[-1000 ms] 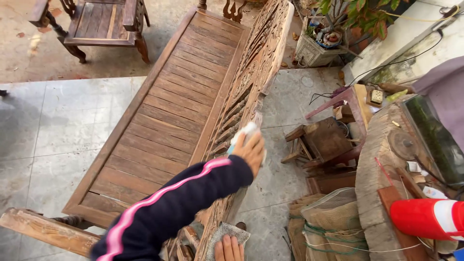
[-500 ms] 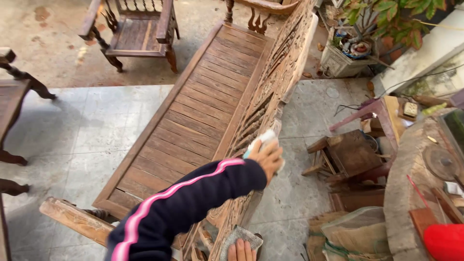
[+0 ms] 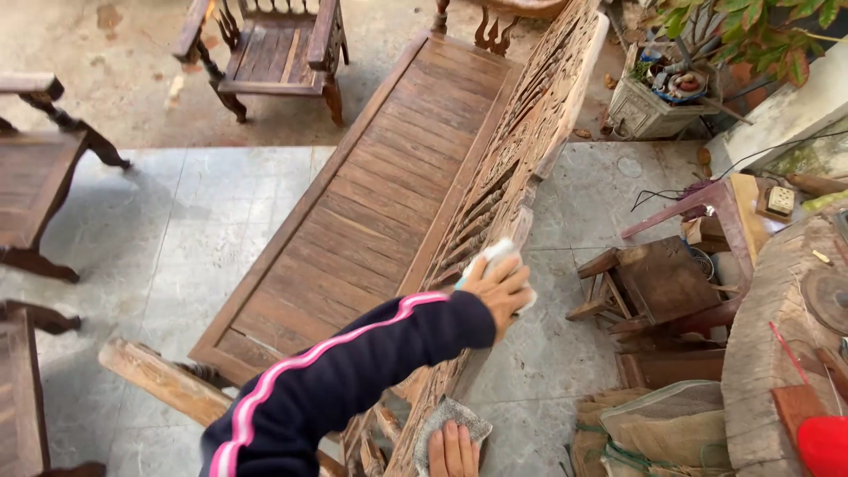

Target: Sanding the surface and decorative carvings of a wooden bench using sandpaper.

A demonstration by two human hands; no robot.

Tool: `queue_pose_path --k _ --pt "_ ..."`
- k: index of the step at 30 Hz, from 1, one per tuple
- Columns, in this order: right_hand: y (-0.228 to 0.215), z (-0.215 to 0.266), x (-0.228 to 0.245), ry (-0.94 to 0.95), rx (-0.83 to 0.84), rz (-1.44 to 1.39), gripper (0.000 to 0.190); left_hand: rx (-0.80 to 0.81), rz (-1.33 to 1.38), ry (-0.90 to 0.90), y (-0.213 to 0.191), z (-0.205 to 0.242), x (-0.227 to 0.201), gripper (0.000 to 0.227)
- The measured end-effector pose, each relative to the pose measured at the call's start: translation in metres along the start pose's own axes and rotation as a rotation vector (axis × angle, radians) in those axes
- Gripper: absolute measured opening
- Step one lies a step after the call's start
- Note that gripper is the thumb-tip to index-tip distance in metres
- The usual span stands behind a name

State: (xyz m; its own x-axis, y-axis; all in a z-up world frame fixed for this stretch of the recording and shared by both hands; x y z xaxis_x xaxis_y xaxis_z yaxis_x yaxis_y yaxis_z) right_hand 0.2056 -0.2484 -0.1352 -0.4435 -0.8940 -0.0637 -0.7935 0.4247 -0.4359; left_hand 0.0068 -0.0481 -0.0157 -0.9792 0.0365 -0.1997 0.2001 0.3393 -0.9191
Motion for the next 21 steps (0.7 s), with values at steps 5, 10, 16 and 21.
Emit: queue_pose_path --k 5,10,16,21 --pt "0.000 -0.005 0.002 0.092 0.047 -0.005 0.016 -0.098 -0.014 -0.032 0.036 -0.059 0.040 0.037" --pt "0.008 0.003 -0.007 -0.087 -0.210 0.110 0.008 -0.210 0.053 -0.170 0.030 -0.075 0.048 0.046" --pt "-0.048 0.133 -0.067 0.498 0.071 -0.088 0.023 0.056 0.310 -0.055 -0.024 0.056 0.004 0.044" --pt "-0.076 -0.069 -0.135 1.512 0.232 -0.318 0.039 -0.087 0.411 -0.059 -0.105 0.170 -0.054 0.068"
Point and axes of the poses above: each hand's wrist, its own z-axis away from the middle knuckle, its own y-axis out of the palm, x = y × z, the point moved 6 cm from there along -z, towards the middle knuckle
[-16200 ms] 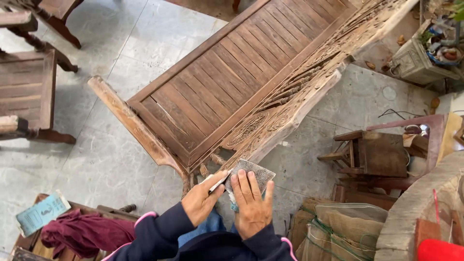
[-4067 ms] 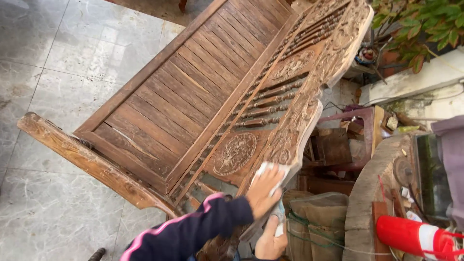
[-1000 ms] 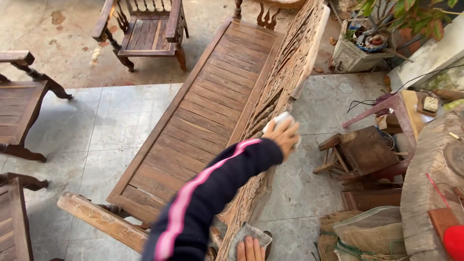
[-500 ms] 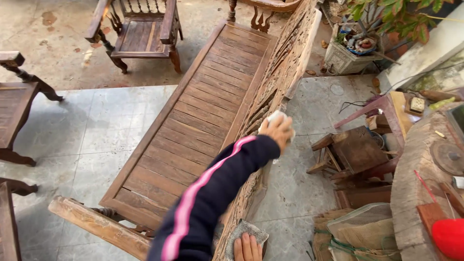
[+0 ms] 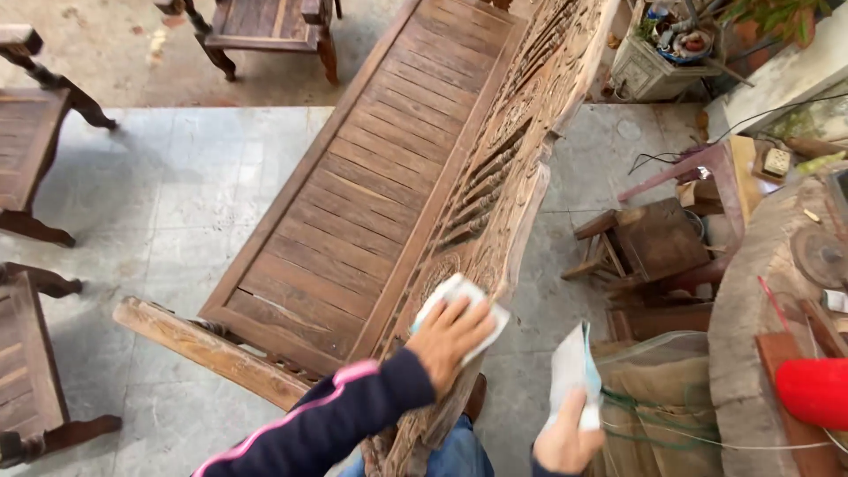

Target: Sanding the surface and decorative carvings of a wooden bench using sandpaper.

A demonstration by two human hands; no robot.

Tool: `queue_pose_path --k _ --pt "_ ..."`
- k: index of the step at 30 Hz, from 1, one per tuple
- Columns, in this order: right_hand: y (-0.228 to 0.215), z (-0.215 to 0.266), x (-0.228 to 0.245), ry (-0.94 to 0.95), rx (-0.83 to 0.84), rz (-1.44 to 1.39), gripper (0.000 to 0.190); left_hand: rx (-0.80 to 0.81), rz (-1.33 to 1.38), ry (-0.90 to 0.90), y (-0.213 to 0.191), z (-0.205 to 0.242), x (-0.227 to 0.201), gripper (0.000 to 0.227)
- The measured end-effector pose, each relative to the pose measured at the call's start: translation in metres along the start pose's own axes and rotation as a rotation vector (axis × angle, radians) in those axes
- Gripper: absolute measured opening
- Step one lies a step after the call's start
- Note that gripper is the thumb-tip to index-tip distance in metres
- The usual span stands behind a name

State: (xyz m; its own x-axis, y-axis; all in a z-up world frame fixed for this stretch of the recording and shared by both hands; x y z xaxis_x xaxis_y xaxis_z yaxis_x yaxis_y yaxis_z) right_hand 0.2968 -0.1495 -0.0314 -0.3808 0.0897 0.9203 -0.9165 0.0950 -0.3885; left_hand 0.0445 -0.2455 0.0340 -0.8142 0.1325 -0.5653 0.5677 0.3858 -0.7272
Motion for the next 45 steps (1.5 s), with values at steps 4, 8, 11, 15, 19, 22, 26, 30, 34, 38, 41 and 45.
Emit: queue_pose_path --k 4,8,11,15,19,22,26,30,34,38,41,45 --pt "0.043 0.008 0.114 -0.474 0.395 -0.123 0.041 0.150 -0.075 -0.060 0.011 0.070 -0.041 0.076" --pt "0.071 0.052 0.105 -0.855 0.711 0.042 0.047 0.193 -0.159 0.001 0.057 0.138 -0.060 0.061" --pt "0.087 0.052 0.114 -1.147 0.819 0.183 0.058 0.136 -0.230 -0.020 0.076 0.159 -0.061 0.055" --pt "0.125 -0.005 0.146 -1.474 0.626 0.371 0.059 0.010 -0.427 -0.052 0.101 0.162 -0.062 0.049" --pt "0.133 -0.006 0.141 -1.322 0.711 0.285 0.063 0.035 -0.148 -0.227 0.103 0.138 -0.065 0.047" --pt "0.106 0.026 0.122 -1.433 0.840 0.097 0.062 -0.031 -0.339 -0.250 0.112 0.130 -0.067 0.053" --pt "0.117 -0.004 0.120 -1.564 0.933 0.139 0.064 -0.136 -0.536 -0.306 0.119 0.129 -0.066 0.049" --pt "0.119 0.009 0.131 -1.569 0.840 0.137 0.064 -0.270 -0.551 -0.334 0.123 0.138 -0.063 0.053" --pt "0.197 -0.026 -0.145 -1.591 1.062 0.962 0.048 -0.512 -0.084 -0.583 0.103 0.166 -0.047 0.065" --pt "0.123 -0.007 0.030 -1.823 0.821 0.077 0.044 -0.506 -0.191 -0.757 0.096 0.175 -0.040 0.070" --pt "0.128 -0.024 0.084 -1.684 0.786 0.130 0.055 -0.307 -0.267 -0.799 0.079 0.168 -0.043 0.078" --pt "0.162 0.022 0.012 -1.404 1.432 1.362 0.088 -0.191 -0.282 -0.936 0.090 0.190 -0.030 0.083"
Point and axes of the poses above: each hand's wrist, its own z-axis away from the middle knuckle, its own y-axis out of the palm, x = y × z, the point moved 6 cm from there along -z, towards the middle knuckle
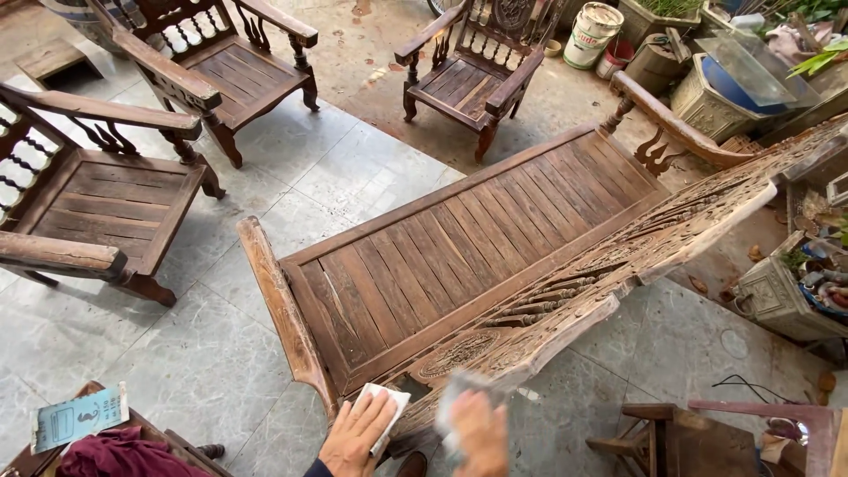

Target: Sanding the surface and decorative carvings of a wooden bench using sandpaper.

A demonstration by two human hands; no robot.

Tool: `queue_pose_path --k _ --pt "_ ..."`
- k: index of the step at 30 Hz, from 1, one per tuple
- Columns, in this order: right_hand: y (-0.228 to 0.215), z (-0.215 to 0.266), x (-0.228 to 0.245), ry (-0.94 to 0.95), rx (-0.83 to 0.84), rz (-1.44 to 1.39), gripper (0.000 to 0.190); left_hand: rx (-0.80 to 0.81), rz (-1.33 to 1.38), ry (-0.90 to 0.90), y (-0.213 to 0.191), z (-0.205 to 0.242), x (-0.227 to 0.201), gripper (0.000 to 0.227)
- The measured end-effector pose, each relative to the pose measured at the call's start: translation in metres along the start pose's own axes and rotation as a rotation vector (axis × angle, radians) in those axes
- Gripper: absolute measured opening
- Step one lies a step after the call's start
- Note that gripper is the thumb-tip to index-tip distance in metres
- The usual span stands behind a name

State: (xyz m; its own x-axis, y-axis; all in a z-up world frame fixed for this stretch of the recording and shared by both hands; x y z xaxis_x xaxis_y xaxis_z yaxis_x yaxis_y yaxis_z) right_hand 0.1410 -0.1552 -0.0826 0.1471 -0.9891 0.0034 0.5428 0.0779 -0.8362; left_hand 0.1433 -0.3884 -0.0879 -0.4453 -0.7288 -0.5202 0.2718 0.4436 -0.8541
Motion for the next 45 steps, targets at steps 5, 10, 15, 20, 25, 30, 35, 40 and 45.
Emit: queue_pose_path --k 5,10,15,20,25,30,35,40,45 --pt "0.005 0.044 0.000 -0.328 -1.042 -0.236 0.051 0.014 0.162 -0.058 0.037 0.011 0.030 0.067" --pt "-0.039 0.048 -0.025 -0.047 -1.237 -0.258 0.046 0.137 0.319 -0.001 0.066 0.020 0.046 0.065" --pt "0.115 0.005 0.037 -0.040 -0.726 -0.205 0.064 0.156 0.784 0.038 0.060 0.021 0.050 0.049" --pt "0.005 0.019 0.042 0.089 -0.964 -0.294 0.060 0.402 1.033 0.040 0.074 0.009 0.046 0.047" --pt "-0.063 0.082 0.066 0.347 -1.226 -0.491 0.062 0.368 1.021 0.111 0.008 -0.003 0.041 0.044" --pt "0.040 0.091 0.170 0.033 -1.262 -0.591 0.062 0.200 1.221 -0.079 -0.011 -0.019 0.081 0.044" --pt "-0.010 0.101 0.214 0.371 -1.080 -0.888 0.050 0.349 1.198 -0.132 -0.008 -0.014 0.076 0.043" --pt "-0.063 0.115 0.192 0.240 -1.130 -0.877 0.057 0.354 1.130 -0.011 -0.033 -0.027 0.056 0.044" --pt "-0.049 0.141 0.215 0.269 -0.975 -0.861 0.060 0.367 1.086 0.055 -0.082 -0.025 0.045 0.046"
Point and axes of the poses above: each hand's wrist, its own z-axis away from the middle knuckle, its own y-axis out of the palm, x = y × z, the point moved 6 cm from there along -z, towards the middle knuckle
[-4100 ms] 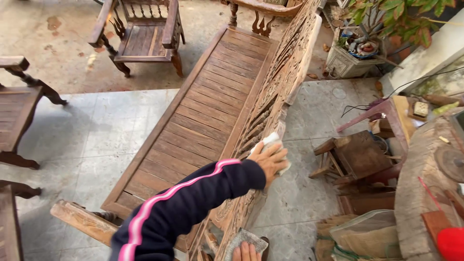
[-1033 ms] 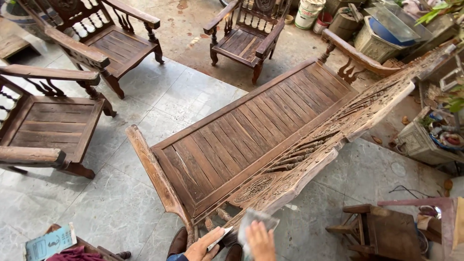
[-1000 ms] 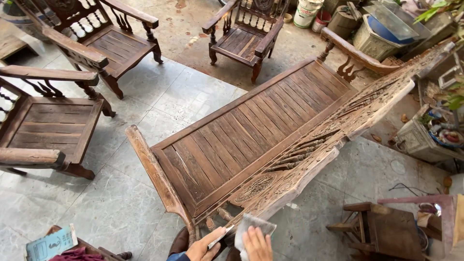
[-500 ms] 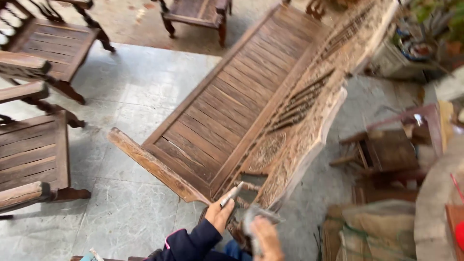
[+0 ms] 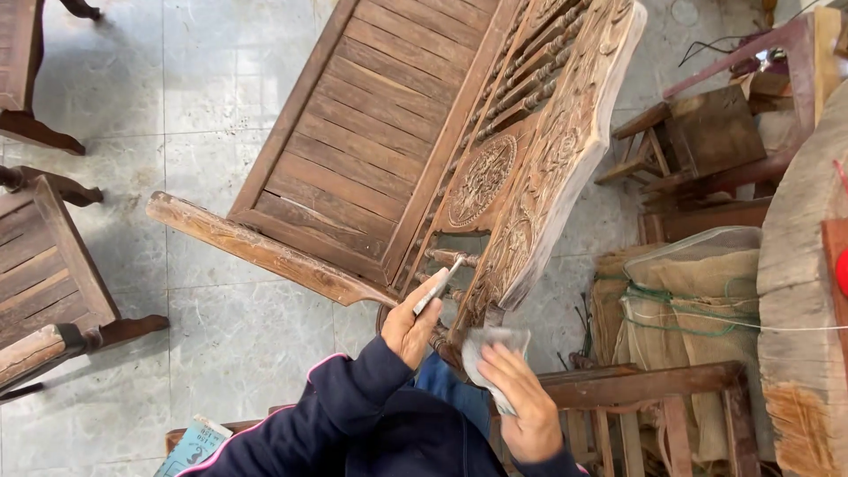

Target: Sanding the surface and decorative carvings of a wooden bench using sandpaper.

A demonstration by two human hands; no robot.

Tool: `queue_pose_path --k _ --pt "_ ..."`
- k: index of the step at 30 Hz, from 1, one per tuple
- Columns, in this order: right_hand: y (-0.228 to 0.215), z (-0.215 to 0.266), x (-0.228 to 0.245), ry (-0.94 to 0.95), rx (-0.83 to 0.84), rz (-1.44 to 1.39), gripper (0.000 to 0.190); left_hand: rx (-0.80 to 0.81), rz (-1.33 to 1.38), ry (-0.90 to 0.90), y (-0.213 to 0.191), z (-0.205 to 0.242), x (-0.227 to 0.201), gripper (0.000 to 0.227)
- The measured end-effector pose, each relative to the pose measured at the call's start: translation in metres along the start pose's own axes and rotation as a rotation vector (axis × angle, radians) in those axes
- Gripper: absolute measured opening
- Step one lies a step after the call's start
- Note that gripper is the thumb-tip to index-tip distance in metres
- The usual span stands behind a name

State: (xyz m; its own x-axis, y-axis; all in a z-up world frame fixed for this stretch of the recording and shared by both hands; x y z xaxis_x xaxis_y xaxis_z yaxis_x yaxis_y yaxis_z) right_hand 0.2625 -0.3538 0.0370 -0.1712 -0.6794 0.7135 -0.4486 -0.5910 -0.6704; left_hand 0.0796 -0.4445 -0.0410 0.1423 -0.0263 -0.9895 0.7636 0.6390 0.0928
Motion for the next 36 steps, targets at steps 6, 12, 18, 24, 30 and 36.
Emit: queue_pose_path --k 6,12,18,24,30,36 --pt "-0.001 -0.005 0.014 0.201 -0.006 -0.008 0.044 0.101 -0.070 0.085 -0.008 0.007 -0.001 0.045" --pt "-0.010 0.014 0.022 0.208 0.062 0.173 0.060 0.101 0.005 0.128 0.003 0.001 -0.009 0.045" --pt "0.013 -0.022 0.023 0.055 0.070 0.074 0.070 0.007 0.030 0.026 -0.014 0.001 -0.006 0.046" --pt "0.002 -0.012 0.009 0.012 0.198 0.142 0.075 -0.053 -0.031 0.224 -0.033 0.012 -0.007 0.044" --pt "0.015 -0.045 0.025 0.091 0.079 0.152 0.043 -0.120 0.181 -0.377 -0.032 0.023 0.062 0.054" --pt "-0.010 -0.016 0.002 0.232 0.055 0.122 0.039 -0.085 0.069 0.117 -0.034 0.008 0.013 0.043"
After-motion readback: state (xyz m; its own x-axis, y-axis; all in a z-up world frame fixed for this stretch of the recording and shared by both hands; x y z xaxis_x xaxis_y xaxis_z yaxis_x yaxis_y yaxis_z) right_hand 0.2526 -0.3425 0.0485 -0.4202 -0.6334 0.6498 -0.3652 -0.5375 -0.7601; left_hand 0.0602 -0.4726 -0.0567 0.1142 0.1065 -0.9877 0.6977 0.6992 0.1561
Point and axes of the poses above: each hand's wrist, its own z-axis away from the middle knuckle, its own y-axis out of the palm, x = y × z, the point moved 6 cm from there along -z, towards the middle knuckle
